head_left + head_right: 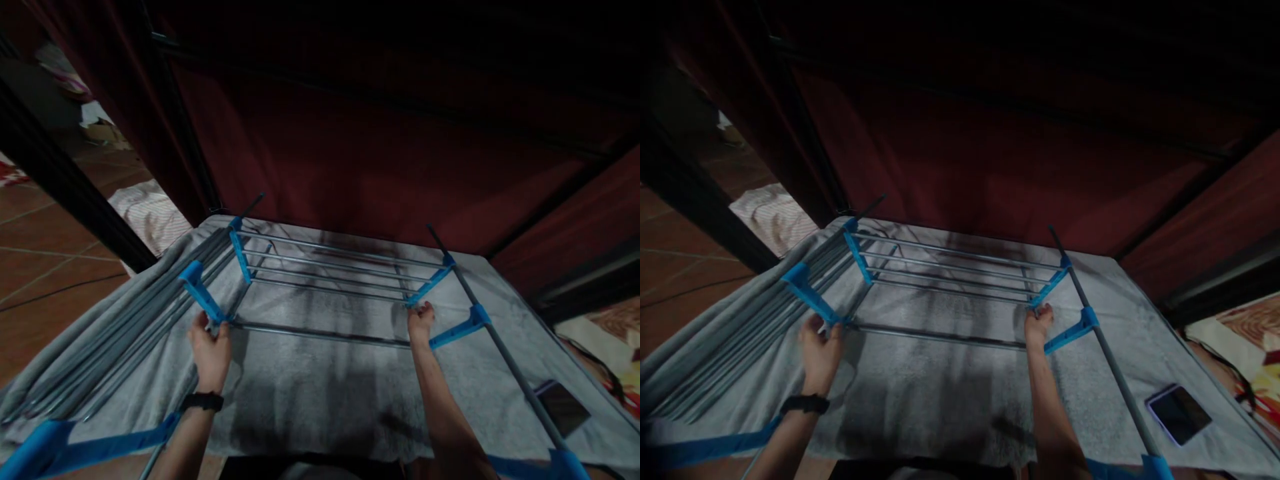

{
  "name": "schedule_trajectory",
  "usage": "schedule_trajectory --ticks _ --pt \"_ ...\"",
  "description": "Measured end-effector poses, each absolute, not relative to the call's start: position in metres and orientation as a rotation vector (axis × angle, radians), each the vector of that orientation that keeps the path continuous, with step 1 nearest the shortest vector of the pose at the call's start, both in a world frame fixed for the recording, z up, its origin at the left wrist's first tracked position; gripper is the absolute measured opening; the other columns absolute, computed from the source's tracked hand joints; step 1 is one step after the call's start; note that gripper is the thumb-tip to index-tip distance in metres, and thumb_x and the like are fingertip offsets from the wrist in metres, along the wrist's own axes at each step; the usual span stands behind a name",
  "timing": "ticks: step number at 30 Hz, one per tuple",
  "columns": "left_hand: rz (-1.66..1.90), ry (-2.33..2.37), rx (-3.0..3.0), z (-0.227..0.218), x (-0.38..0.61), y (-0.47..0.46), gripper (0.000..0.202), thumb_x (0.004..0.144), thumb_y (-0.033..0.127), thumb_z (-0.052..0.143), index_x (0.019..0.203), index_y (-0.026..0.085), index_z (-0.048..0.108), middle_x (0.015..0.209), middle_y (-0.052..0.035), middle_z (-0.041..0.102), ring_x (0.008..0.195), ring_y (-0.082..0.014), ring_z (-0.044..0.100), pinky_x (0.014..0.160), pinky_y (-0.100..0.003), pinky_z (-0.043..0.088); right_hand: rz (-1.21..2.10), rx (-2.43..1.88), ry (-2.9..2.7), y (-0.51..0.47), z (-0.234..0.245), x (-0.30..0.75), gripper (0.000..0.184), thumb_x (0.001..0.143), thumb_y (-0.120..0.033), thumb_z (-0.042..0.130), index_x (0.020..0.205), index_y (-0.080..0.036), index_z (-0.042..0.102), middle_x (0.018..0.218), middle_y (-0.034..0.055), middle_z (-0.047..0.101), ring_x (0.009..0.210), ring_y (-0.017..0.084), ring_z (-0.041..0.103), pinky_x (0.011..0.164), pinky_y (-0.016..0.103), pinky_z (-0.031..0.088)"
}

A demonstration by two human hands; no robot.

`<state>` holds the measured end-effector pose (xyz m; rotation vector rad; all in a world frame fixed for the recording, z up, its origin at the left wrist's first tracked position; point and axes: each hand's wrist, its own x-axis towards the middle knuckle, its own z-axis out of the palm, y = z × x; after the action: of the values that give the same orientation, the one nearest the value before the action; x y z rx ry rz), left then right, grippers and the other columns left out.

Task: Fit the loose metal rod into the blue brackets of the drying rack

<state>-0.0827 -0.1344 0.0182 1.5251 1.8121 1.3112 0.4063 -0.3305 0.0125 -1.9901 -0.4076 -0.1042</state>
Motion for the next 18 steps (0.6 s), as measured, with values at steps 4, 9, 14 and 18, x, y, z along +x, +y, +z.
schedule_trajectory --ticks 4,9,14,18 --pt "1.179 1.800 1.477 0.022 -0.074 -0.118 0.031 0.082 0.043 0.060 0.104 0.021 0.058 0.094 -0.0069 0.063 0.096 -0.0301 0.063 0.095 -0.048 0.053 -0.043 -2.103 -0.317 -0.322 0.017 0.424 0.058 0.073 -0.035 0.056 0.128 -0.018 0.053 0.115 0.0127 0.065 0.108 0.029 0.065 0.099 0.041 0.052" --pt "1.165 1.793 1.496 0.026 -0.074 -0.120 0.025 0.089 0.042 0.054 0.103 0.022 0.059 0.094 -0.0081 0.067 0.095 -0.0300 0.066 0.091 -0.045 0.053 0.083 -2.225 -0.372 -0.319 0.029 0.432 0.042 0.084 -0.036 0.052 0.122 -0.018 0.056 0.106 0.0116 0.070 0.107 0.028 0.067 0.097 0.039 0.051" --pt "1.218 1.837 1.512 0.027 -0.074 -0.119 0.023 0.091 0.041 0.055 0.102 0.022 0.059 0.094 -0.0081 0.068 0.092 -0.0286 0.066 0.087 -0.043 0.052 0.097 -2.391 -0.411 -0.314 0.045 0.437 0.033 0.094 -0.037 0.044 0.115 -0.016 0.059 0.112 0.0195 0.070 0.113 0.033 0.067 0.100 0.042 0.047" --pt "1.251 1.821 1.540 0.031 -0.070 -0.109 0.019 0.092 0.037 0.056 0.103 0.023 0.057 0.095 -0.0075 0.067 0.089 -0.0262 0.065 0.083 -0.039 0.049 0.104 -2.496 -0.467 -0.302 0.058 0.443 0.037 0.097 -0.035 0.043 0.121 -0.013 0.060 0.118 0.0224 0.071 0.117 0.034 0.067 0.099 0.041 0.047"
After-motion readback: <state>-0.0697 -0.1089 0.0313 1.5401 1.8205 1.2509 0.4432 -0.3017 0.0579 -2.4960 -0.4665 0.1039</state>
